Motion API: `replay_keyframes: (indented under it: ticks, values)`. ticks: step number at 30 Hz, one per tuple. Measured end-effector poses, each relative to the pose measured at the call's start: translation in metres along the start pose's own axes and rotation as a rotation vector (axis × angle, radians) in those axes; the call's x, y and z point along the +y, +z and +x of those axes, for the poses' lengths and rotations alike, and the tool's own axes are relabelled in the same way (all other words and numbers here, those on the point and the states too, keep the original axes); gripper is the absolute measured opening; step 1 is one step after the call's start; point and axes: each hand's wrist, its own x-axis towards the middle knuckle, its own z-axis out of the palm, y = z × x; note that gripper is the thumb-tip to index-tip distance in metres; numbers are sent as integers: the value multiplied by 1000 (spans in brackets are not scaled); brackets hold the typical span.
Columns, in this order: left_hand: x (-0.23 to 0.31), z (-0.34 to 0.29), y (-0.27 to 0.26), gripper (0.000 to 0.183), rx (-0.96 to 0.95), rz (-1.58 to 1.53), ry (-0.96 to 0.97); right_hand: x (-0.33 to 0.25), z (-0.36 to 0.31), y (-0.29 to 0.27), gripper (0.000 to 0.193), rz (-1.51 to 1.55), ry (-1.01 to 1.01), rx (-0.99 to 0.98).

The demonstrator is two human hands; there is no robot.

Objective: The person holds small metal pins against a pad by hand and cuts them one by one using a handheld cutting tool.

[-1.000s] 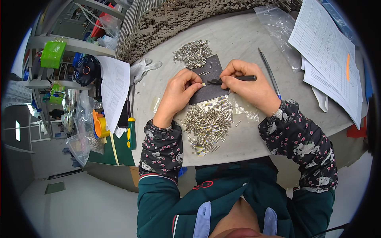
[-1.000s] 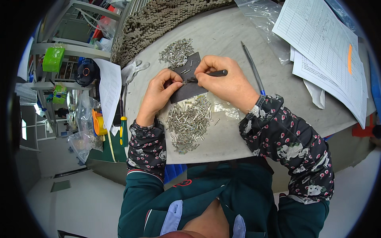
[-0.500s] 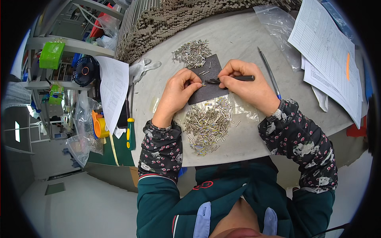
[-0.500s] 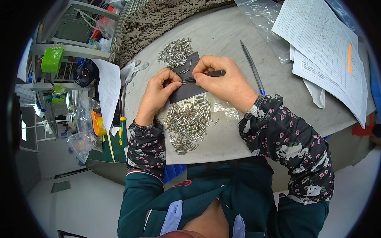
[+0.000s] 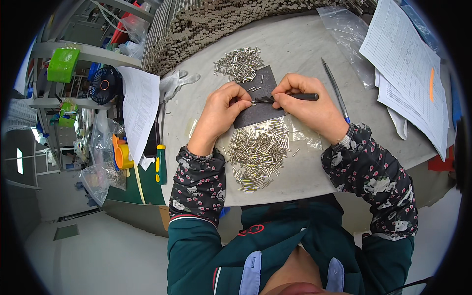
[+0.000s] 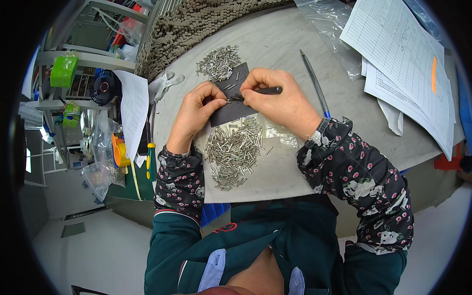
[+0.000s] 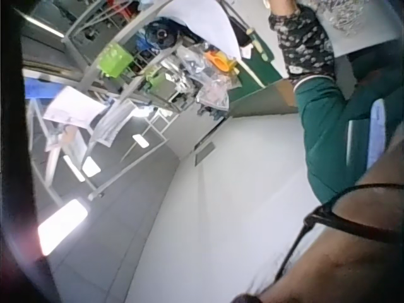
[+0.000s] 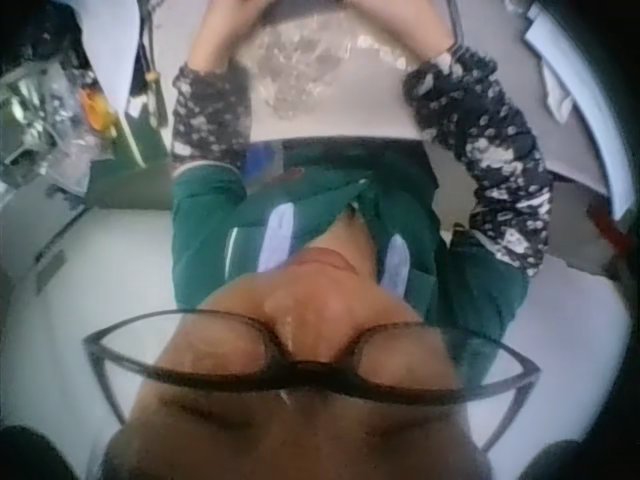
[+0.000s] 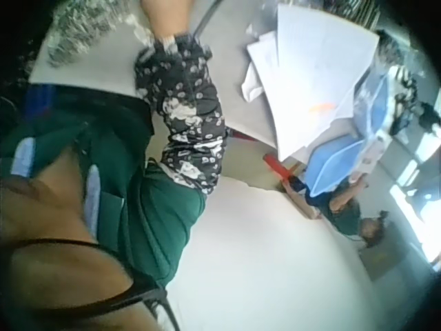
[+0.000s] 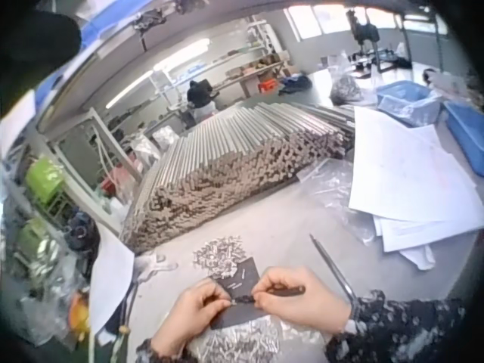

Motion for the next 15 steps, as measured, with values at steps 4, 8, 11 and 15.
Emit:
replay_keyframes:
  ticks: [4,8,11,15]
  values:
    - [-3,0,-2,7,-10,0,20,4,2,2,9,-38,-50,-33]
    - [-2,-1,-2,7,-11,-17,14,2,1,0,10,-42,-62,-58]
    - [0,-5,1,7,15,-19,8,-4,-4,0,11,18,10,-4]
    - [4,-5,1,7,3,-27,-3,-4,-6,-4,11,72,24,8]
